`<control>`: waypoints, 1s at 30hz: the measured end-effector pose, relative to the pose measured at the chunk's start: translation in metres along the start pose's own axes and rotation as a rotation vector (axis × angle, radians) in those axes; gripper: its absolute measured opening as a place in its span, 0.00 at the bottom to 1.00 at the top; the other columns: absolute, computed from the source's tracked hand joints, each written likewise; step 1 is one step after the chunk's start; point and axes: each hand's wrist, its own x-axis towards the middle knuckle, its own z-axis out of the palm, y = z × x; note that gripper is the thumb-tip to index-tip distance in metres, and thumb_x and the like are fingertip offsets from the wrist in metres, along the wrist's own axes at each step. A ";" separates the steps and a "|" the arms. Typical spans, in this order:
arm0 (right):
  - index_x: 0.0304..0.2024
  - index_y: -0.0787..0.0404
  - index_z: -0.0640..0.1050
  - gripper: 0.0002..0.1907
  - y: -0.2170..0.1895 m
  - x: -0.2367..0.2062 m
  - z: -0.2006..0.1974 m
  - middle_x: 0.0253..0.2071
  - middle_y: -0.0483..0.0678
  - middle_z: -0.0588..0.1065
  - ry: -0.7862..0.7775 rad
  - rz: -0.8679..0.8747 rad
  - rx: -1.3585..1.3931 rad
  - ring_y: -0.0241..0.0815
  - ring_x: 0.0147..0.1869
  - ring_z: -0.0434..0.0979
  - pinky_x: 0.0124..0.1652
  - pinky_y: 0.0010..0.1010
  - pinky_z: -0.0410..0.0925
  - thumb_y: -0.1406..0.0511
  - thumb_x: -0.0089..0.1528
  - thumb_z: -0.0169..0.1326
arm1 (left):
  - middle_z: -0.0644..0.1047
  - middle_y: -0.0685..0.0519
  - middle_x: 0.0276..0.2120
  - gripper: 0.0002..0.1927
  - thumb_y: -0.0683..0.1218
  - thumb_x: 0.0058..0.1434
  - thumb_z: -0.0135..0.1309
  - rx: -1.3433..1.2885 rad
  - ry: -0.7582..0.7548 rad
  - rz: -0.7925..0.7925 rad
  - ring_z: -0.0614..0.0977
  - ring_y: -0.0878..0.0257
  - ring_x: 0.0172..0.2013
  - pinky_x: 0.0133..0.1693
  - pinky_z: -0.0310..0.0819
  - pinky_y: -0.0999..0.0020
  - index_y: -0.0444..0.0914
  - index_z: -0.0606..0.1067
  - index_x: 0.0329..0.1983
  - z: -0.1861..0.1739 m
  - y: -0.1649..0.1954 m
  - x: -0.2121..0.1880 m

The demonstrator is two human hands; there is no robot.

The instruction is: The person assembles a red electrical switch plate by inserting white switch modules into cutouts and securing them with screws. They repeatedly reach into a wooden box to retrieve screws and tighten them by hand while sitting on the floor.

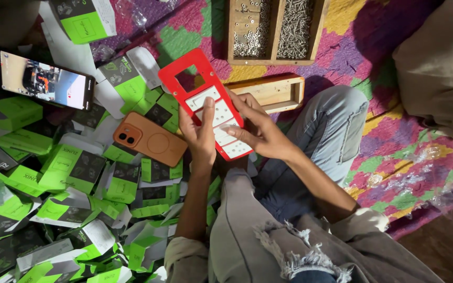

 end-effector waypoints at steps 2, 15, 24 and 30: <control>0.76 0.62 0.61 0.39 -0.003 -0.001 -0.002 0.49 0.48 0.66 -0.005 -0.002 -0.090 0.39 0.54 0.64 0.48 0.25 0.62 0.66 0.65 0.62 | 0.77 0.52 0.51 0.19 0.38 0.71 0.54 -0.006 0.035 0.006 0.78 0.68 0.48 0.53 0.74 0.70 0.32 0.67 0.64 -0.001 -0.001 0.001; 0.56 0.68 0.82 0.23 0.014 0.060 -0.098 0.49 0.55 0.78 0.688 -0.290 -1.132 0.56 0.49 0.73 0.50 0.41 0.68 0.74 0.56 0.60 | 0.77 0.52 0.51 0.19 0.36 0.73 0.53 -0.017 -0.057 -0.007 0.78 0.69 0.48 0.52 0.74 0.71 0.31 0.67 0.65 0.002 -0.002 -0.002; 0.44 0.61 0.85 0.10 0.008 0.073 -0.104 0.41 0.51 0.78 0.632 -0.222 -1.138 0.51 0.45 0.74 0.45 0.41 0.69 0.75 0.60 0.62 | 0.77 0.52 0.50 0.18 0.36 0.73 0.53 0.040 -0.102 0.036 0.78 0.69 0.48 0.52 0.74 0.73 0.31 0.67 0.64 0.007 0.011 -0.004; 0.42 0.62 0.85 0.07 0.012 0.066 -0.102 0.42 0.51 0.78 0.717 -0.360 -1.076 0.52 0.47 0.75 0.46 0.40 0.71 0.73 0.61 0.65 | 0.77 0.52 0.50 0.17 0.36 0.73 0.53 0.050 -0.110 0.043 0.78 0.69 0.47 0.51 0.75 0.73 0.31 0.68 0.63 0.008 0.016 -0.003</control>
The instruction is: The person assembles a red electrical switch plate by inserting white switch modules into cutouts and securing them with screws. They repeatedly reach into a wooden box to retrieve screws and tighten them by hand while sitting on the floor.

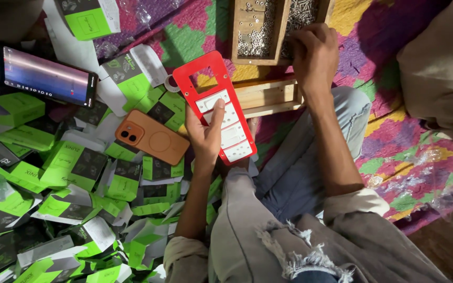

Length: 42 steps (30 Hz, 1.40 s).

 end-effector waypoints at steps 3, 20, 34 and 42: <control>0.43 0.64 0.84 0.05 0.002 -0.007 0.000 0.45 0.52 0.80 0.017 0.162 0.182 0.45 0.45 0.80 0.41 0.32 0.74 0.74 0.65 0.62 | 0.77 0.51 0.50 0.17 0.36 0.73 0.53 0.003 -0.003 0.004 0.78 0.68 0.48 0.52 0.75 0.72 0.31 0.67 0.63 0.000 0.001 -0.001; 0.46 0.65 0.83 0.08 -0.076 -0.045 -0.036 0.44 0.53 0.80 -0.221 0.079 0.559 0.49 0.47 0.81 0.48 0.36 0.73 0.73 0.63 0.63 | 0.77 0.51 0.51 0.19 0.36 0.73 0.53 0.040 -0.034 0.040 0.79 0.68 0.49 0.54 0.75 0.71 0.32 0.66 0.65 0.001 -0.004 -0.002; 0.47 0.65 0.81 0.11 -0.094 -0.048 -0.027 0.45 0.53 0.78 -0.177 0.010 0.556 0.50 0.49 0.81 0.48 0.36 0.74 0.74 0.62 0.65 | 0.78 0.49 0.52 0.19 0.36 0.72 0.54 0.115 -0.007 -0.001 0.80 0.66 0.49 0.54 0.76 0.69 0.31 0.66 0.64 0.001 -0.005 -0.001; 0.45 0.66 0.79 0.10 -0.093 -0.043 -0.029 0.44 0.54 0.77 -0.195 -0.052 0.549 0.52 0.47 0.77 0.46 0.39 0.70 0.75 0.61 0.64 | 0.78 0.50 0.52 0.19 0.36 0.72 0.54 0.108 -0.008 0.014 0.79 0.66 0.49 0.54 0.76 0.69 0.31 0.67 0.64 0.003 -0.004 0.000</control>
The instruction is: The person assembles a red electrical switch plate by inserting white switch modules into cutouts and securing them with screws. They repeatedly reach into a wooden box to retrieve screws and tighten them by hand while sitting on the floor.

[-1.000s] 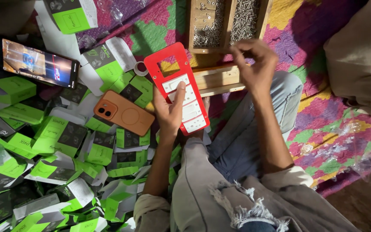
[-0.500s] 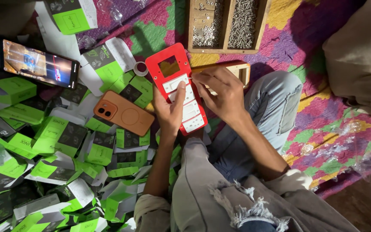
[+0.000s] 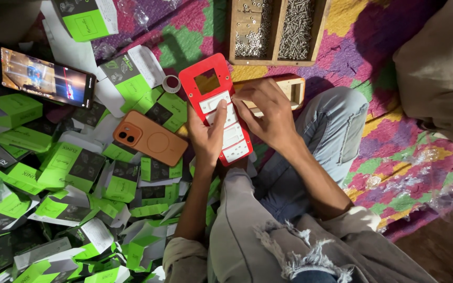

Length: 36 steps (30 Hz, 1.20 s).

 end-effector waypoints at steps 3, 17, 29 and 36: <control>0.50 0.67 0.79 0.12 -0.001 -0.002 0.000 0.46 0.52 0.77 0.049 0.046 0.038 0.50 0.49 0.78 0.48 0.36 0.71 0.77 0.64 0.62 | 0.78 0.50 0.52 0.18 0.36 0.72 0.54 0.029 -0.015 0.029 0.79 0.66 0.50 0.55 0.76 0.69 0.31 0.67 0.63 0.000 0.002 0.000; 0.49 0.64 0.77 0.07 0.001 -0.019 0.005 0.47 0.49 0.74 0.070 0.308 0.361 0.41 0.47 0.77 0.49 0.29 0.71 0.74 0.69 0.57 | 0.80 0.49 0.48 0.18 0.37 0.70 0.57 0.141 -0.014 0.050 0.81 0.66 0.47 0.52 0.77 0.69 0.32 0.68 0.61 -0.001 0.002 0.001; 0.50 0.65 0.78 0.07 0.001 -0.024 0.011 0.47 0.47 0.68 0.005 0.336 0.439 0.33 0.45 0.72 0.42 0.22 0.67 0.73 0.73 0.49 | 0.80 0.49 0.47 0.18 0.38 0.69 0.59 0.163 -0.005 0.039 0.81 0.66 0.46 0.51 0.77 0.69 0.32 0.69 0.60 0.000 -0.002 0.000; 0.49 0.69 0.79 0.07 0.013 -0.033 0.023 0.49 0.50 0.76 0.090 0.300 0.536 0.35 0.51 0.79 0.51 0.26 0.73 0.76 0.68 0.57 | 0.81 0.49 0.46 0.18 0.38 0.69 0.59 0.153 0.005 0.020 0.82 0.66 0.45 0.50 0.78 0.69 0.32 0.69 0.59 -0.002 -0.005 0.000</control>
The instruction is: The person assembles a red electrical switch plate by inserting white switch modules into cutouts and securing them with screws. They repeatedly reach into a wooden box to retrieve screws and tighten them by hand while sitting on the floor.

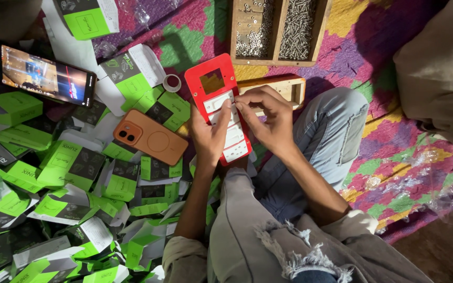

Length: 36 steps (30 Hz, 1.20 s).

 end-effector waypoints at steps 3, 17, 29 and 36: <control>0.46 0.70 0.81 0.06 0.011 -0.004 0.000 0.47 0.51 0.78 0.014 0.098 0.044 0.35 0.49 0.80 0.50 0.26 0.74 0.77 0.66 0.60 | 0.81 0.49 0.46 0.17 0.38 0.69 0.59 0.000 0.003 0.013 0.82 0.66 0.45 0.50 0.78 0.69 0.31 0.69 0.58 0.001 0.000 0.000; 0.40 0.66 0.72 0.05 0.024 -0.006 -0.012 0.47 0.55 0.79 -0.022 0.233 0.450 0.40 0.46 0.82 0.44 0.29 0.77 0.71 0.70 0.54 | 0.82 0.49 0.44 0.15 0.39 0.69 0.58 -0.079 -0.006 -0.081 0.83 0.67 0.42 0.46 0.80 0.69 0.31 0.70 0.55 0.001 0.007 0.000; 0.40 0.70 0.74 0.04 0.028 0.001 -0.023 0.35 0.53 0.79 0.076 0.246 0.365 0.39 0.37 0.82 0.36 0.30 0.76 0.75 0.68 0.57 | 0.83 0.48 0.43 0.15 0.39 0.67 0.60 0.064 0.026 -0.027 0.84 0.66 0.42 0.47 0.80 0.68 0.31 0.72 0.54 0.003 0.012 0.001; 0.49 0.73 0.80 0.08 0.016 -0.003 -0.016 0.40 0.51 0.80 -0.013 0.324 0.216 0.34 0.41 0.79 0.39 0.25 0.73 0.75 0.68 0.56 | 0.83 0.47 0.44 0.15 0.39 0.68 0.60 0.078 0.022 0.013 0.84 0.65 0.43 0.48 0.80 0.68 0.31 0.71 0.55 0.003 0.011 0.001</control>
